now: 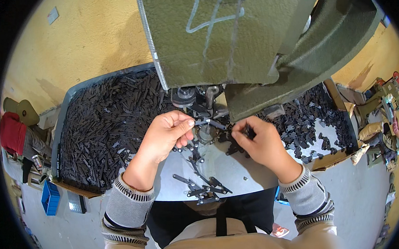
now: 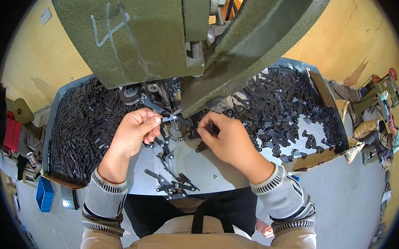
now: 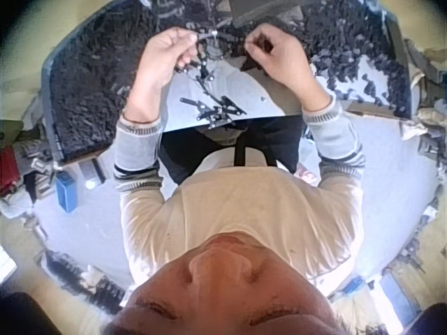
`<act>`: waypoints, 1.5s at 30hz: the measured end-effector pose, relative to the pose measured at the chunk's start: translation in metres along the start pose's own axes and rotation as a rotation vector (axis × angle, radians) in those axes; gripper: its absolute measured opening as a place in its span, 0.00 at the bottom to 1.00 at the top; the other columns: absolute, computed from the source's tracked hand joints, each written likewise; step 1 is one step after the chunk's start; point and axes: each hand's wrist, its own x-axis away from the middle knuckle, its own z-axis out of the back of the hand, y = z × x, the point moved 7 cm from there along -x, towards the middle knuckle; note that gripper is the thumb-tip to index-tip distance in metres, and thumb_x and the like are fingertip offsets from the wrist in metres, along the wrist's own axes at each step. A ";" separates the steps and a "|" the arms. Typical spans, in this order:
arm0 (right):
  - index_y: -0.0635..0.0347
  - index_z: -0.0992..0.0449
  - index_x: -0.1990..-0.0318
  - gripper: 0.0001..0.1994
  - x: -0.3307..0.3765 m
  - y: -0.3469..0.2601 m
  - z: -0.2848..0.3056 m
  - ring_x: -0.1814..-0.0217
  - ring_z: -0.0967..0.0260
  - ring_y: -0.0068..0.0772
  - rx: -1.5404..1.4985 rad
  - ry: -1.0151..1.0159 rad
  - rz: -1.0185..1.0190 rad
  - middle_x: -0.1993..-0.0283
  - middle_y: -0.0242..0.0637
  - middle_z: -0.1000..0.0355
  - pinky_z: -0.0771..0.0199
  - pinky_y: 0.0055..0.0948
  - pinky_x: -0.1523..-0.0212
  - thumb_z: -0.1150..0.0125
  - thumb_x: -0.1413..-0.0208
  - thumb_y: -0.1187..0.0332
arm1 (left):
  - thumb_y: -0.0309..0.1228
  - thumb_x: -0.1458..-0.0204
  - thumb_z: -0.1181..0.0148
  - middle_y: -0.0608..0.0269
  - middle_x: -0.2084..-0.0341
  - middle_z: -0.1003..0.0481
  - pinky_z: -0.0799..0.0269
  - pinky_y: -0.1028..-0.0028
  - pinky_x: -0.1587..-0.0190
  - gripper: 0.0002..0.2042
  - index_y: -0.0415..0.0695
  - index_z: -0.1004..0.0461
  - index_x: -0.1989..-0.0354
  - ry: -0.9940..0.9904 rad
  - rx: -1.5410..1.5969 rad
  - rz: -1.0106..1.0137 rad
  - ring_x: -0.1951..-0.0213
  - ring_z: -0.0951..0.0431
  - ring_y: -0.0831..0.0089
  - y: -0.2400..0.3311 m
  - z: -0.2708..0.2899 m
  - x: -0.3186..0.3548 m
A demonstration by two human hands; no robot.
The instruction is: The person repeatedly picks small black metal components from a bin and assembles them by hand into a larger metal fixture mounted on a machine. The person places each assembled unit onto the fixture and continues the cycle without using additional tools.
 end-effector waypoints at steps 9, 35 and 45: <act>0.57 0.21 0.65 0.07 -0.024 -0.018 -0.027 0.72 0.26 0.39 -0.002 0.104 0.211 0.72 0.40 0.25 0.27 0.32 0.71 0.33 0.52 0.68 | 0.24 0.47 0.46 0.71 0.78 0.31 0.41 0.86 0.75 0.04 0.40 0.28 0.65 0.164 0.187 -0.259 0.77 0.34 0.85 0.022 0.031 0.005; 0.70 0.34 0.51 0.11 0.003 0.026 -0.052 0.61 0.28 0.29 -1.455 -0.324 -0.676 0.53 0.46 0.28 0.23 0.26 0.60 0.55 0.41 0.80 | 0.21 0.50 0.47 0.69 0.78 0.29 0.39 0.82 0.74 0.06 0.39 0.30 0.63 0.126 0.011 -0.123 0.76 0.32 0.82 0.011 0.027 0.000; 0.64 0.30 0.55 0.09 0.006 0.034 -0.050 0.64 0.24 0.29 -1.373 -0.255 -0.723 0.61 0.43 0.25 0.20 0.23 0.66 0.46 0.39 0.69 | 0.21 0.47 0.42 0.71 0.73 0.28 0.35 0.83 0.66 0.06 0.38 0.29 0.61 0.246 -0.299 -0.208 0.72 0.32 0.85 0.016 0.046 0.003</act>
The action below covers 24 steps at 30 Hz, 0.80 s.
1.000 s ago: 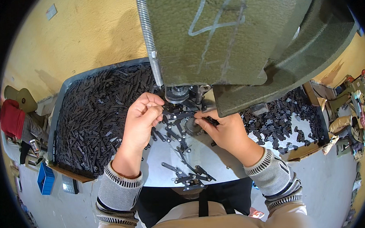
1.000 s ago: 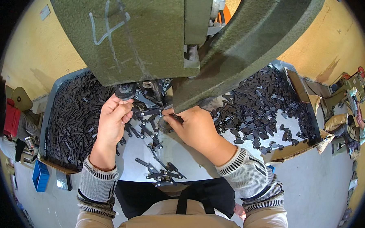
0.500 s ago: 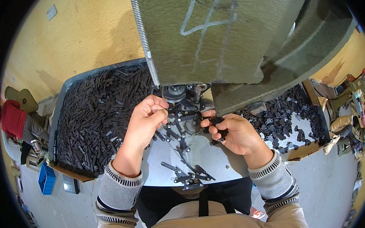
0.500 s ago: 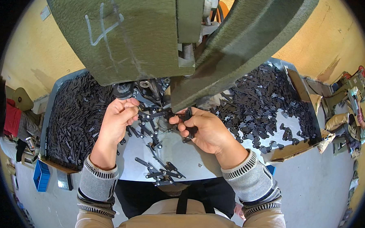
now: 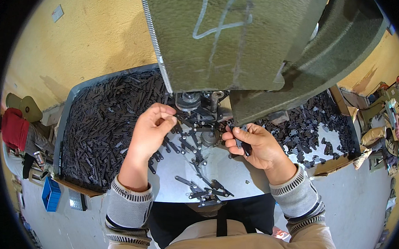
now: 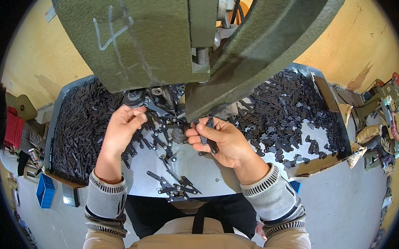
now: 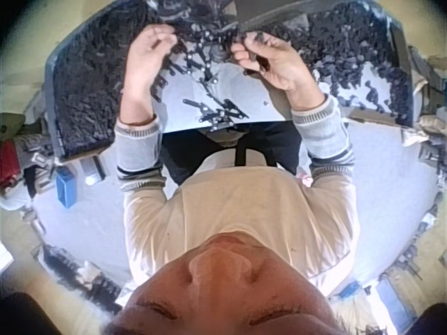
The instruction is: The person repeatedly picks small black metal components from a bin and assembles them by hand into a larger metal fixture mounted on a machine. The person places each assembled unit onto the fixture and continues the cycle without using additional tools.
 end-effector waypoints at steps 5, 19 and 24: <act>0.58 0.31 0.64 0.06 0.001 -0.002 -0.002 0.77 0.33 0.20 0.070 -0.069 0.008 0.70 0.38 0.26 0.36 0.15 0.82 0.44 0.39 0.67 | 0.21 0.47 0.41 0.72 0.73 0.28 0.36 0.84 0.66 0.06 0.38 0.28 0.62 0.008 0.006 -0.049 0.71 0.33 0.86 0.008 0.022 0.008; 0.63 0.30 0.57 0.06 0.006 -0.010 -0.011 0.81 0.49 0.13 0.226 0.003 0.135 0.66 0.37 0.27 0.54 0.14 0.84 0.48 0.40 0.75 | 0.21 0.60 0.36 0.59 0.68 0.27 0.32 0.66 0.54 0.10 0.41 0.22 0.66 -0.475 -0.755 -0.440 0.60 0.29 0.59 0.032 -0.012 0.029; 0.63 0.29 0.60 0.06 0.005 -0.010 -0.007 0.77 0.38 0.17 0.279 0.090 0.140 0.64 0.41 0.26 0.47 0.12 0.82 0.49 0.43 0.79 | 0.22 0.59 0.39 0.59 0.71 0.28 0.30 0.65 0.58 0.04 0.41 0.26 0.72 -0.615 -0.881 -0.424 0.62 0.27 0.59 0.026 -0.023 0.025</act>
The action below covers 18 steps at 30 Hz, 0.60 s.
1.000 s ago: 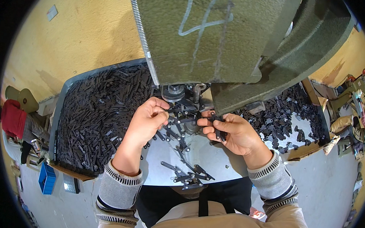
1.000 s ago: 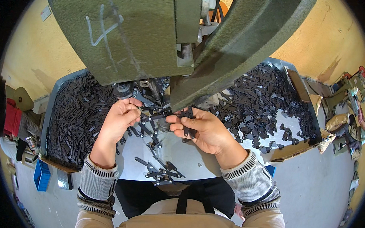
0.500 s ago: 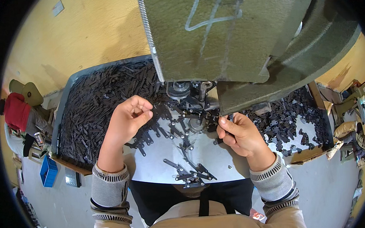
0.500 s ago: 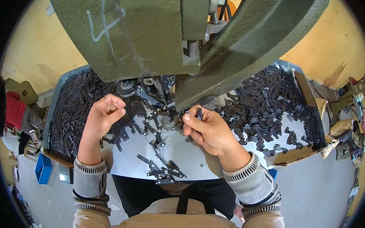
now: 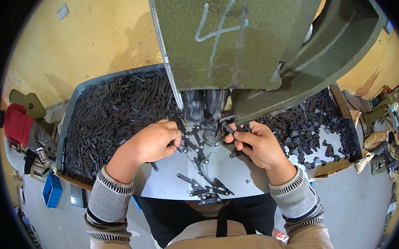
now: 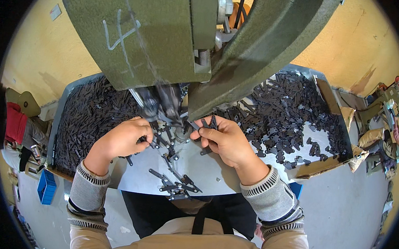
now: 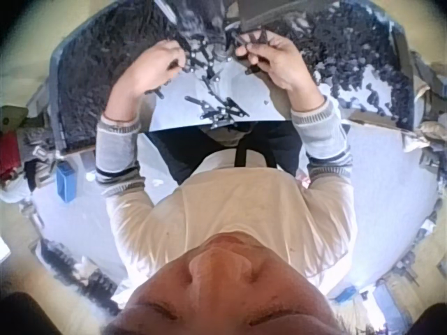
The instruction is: The person repeatedly picks small black metal components from a bin and assembles them by hand into a larger metal fixture mounted on a machine. The person places each assembled unit onto the fixture and continues the cycle without using additional tools.
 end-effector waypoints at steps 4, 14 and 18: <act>0.63 0.29 0.62 0.04 -0.001 0.001 0.004 0.77 0.36 0.19 -0.088 -0.023 -0.002 0.67 0.40 0.26 0.45 0.13 0.82 0.46 0.44 0.76 | 0.19 0.61 0.42 0.60 0.76 0.30 0.30 0.68 0.67 0.08 0.41 0.27 0.69 -0.023 0.102 0.089 0.71 0.27 0.64 -0.002 0.003 0.000; 0.59 0.26 0.71 0.09 0.000 0.000 0.001 0.82 0.44 0.13 0.054 -0.029 0.041 0.78 0.27 0.32 0.52 0.14 0.84 0.42 0.41 0.65 | 0.24 0.43 0.43 0.61 0.74 0.25 0.29 0.81 0.71 0.06 0.35 0.29 0.62 0.520 0.984 0.298 0.75 0.26 0.79 0.000 0.009 -0.007; 0.57 0.26 0.71 0.10 -0.002 0.000 0.003 0.83 0.47 0.10 0.186 0.005 0.060 0.79 0.24 0.34 0.51 0.15 0.82 0.42 0.40 0.63 | 0.23 0.44 0.43 0.58 0.71 0.24 0.26 0.78 0.68 0.05 0.37 0.31 0.62 0.496 1.175 0.226 0.71 0.23 0.76 0.005 -0.009 -0.024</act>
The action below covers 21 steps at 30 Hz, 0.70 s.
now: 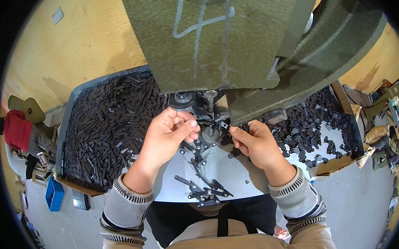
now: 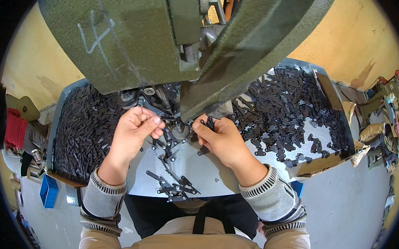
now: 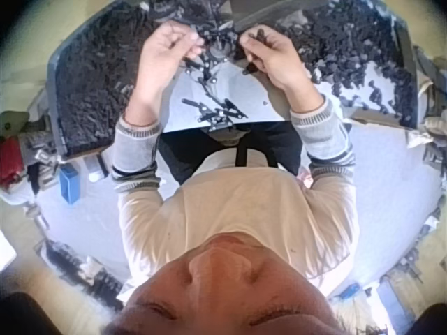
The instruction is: The person repeatedly picks small black metal components from a bin and assembles them by hand into a larger metal fixture mounted on a machine. The person places each assembled unit onto the fixture and continues the cycle without using additional tools.
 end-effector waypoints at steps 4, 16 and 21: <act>0.58 0.26 0.71 0.11 -0.002 0.000 0.001 0.81 0.46 0.10 0.103 0.045 0.029 0.79 0.23 0.34 0.50 0.15 0.81 0.42 0.40 0.63 | 0.22 0.46 0.41 0.57 0.73 0.24 0.26 0.77 0.68 0.05 0.37 0.30 0.64 0.021 0.035 0.030 0.72 0.23 0.75 -0.014 -0.002 0.001; 0.64 0.28 0.72 0.12 -0.018 -0.008 -0.016 0.79 0.38 0.20 0.382 0.070 -0.039 0.80 0.30 0.31 0.39 0.23 0.78 0.40 0.45 0.63 | 0.25 0.44 0.44 0.57 0.74 0.23 0.28 0.79 0.72 0.05 0.37 0.29 0.62 -0.010 0.032 0.186 0.76 0.24 0.76 -0.030 0.005 -0.001; 0.60 0.29 0.70 0.09 -0.017 -0.008 -0.017 0.81 0.41 0.17 0.548 0.050 -0.074 0.82 0.27 0.34 0.43 0.21 0.80 0.42 0.43 0.65 | 0.24 0.44 0.44 0.55 0.74 0.23 0.28 0.79 0.73 0.05 0.36 0.29 0.62 -0.012 0.027 0.238 0.76 0.24 0.75 -0.033 0.006 -0.002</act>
